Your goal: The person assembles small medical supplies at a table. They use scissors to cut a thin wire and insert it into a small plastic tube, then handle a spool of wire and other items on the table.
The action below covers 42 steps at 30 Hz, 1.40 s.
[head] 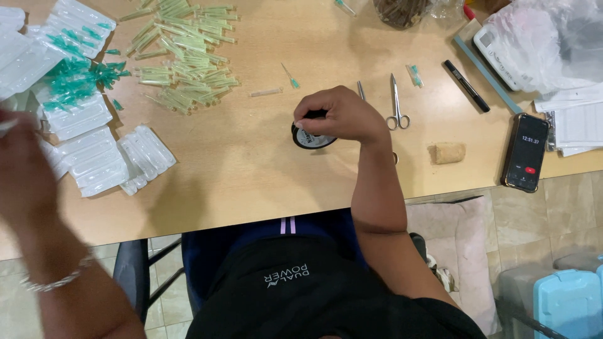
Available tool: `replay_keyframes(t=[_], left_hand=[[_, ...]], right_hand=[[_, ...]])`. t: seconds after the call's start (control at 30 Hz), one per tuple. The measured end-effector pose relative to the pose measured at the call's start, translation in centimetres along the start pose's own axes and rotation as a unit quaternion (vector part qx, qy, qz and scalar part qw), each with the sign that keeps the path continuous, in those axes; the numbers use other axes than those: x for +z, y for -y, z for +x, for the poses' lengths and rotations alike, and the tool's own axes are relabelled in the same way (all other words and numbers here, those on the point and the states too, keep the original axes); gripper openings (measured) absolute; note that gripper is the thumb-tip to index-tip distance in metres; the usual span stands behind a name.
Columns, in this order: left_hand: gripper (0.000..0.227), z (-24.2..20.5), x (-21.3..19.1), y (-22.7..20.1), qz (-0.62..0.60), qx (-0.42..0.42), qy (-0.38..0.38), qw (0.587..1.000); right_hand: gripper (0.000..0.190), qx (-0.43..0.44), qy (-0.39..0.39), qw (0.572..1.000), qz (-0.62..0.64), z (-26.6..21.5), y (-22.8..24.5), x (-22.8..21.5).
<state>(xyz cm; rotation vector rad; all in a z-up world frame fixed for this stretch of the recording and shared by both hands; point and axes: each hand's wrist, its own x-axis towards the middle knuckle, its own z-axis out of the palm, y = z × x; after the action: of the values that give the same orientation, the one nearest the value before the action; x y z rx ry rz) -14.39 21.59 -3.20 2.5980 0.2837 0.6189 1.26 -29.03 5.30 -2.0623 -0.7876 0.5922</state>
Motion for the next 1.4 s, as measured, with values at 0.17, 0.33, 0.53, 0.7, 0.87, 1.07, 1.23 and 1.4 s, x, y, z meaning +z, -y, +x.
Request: replay_keyframes(t=[0.17,0.33,0.53,0.7,0.87,1.07,1.23,1.4], left_hand=[[0.051,-0.1,8.2,-25.1,-0.317,-0.012,0.224,0.921],[0.034,0.0,16.2,-28.6,-0.213,0.072,0.334,0.915],[0.012,0.1,21.0,-28.0,-0.324,-0.01,0.263,0.909],[0.014,-0.3,22.5,-27.1,-0.267,0.078,0.248,0.928],[0.012,0.4,21.4,-27.6,-0.292,0.043,0.281,0.913],[0.013,0.8,20.5,-27.7,-0.294,0.039,0.299,0.907],[0.008,0.6,20.9,-27.2,-0.318,0.021,0.299,0.9],[0.007,0.8,20.9,-27.2,-0.339,0.009,0.298,0.893]], right_hand=[[0.009,0.017,-0.038,0.999,0.034,0.4,-0.4,1.2],[0.006,0.061,-0.055,0.996,0.018,-0.4,-2.2,-0.5],[0.011,0.128,-0.07,0.989,-0.013,0.1,-5.9,-1.2],[0.014,0.109,-0.082,0.986,-0.099,0.8,-6.5,-1.2],[0.022,0.133,-0.111,0.977,-0.122,0.4,-5.9,-1.4],[0.023,0.277,-0.246,0.889,-0.269,-3.9,-5.3,-2.9],[0.03,0.429,-0.312,0.763,-0.37,-8.3,-13.6,-1.1],[0.03,0.451,-0.345,0.771,-0.288,-9.1,-13.0,0.0]])
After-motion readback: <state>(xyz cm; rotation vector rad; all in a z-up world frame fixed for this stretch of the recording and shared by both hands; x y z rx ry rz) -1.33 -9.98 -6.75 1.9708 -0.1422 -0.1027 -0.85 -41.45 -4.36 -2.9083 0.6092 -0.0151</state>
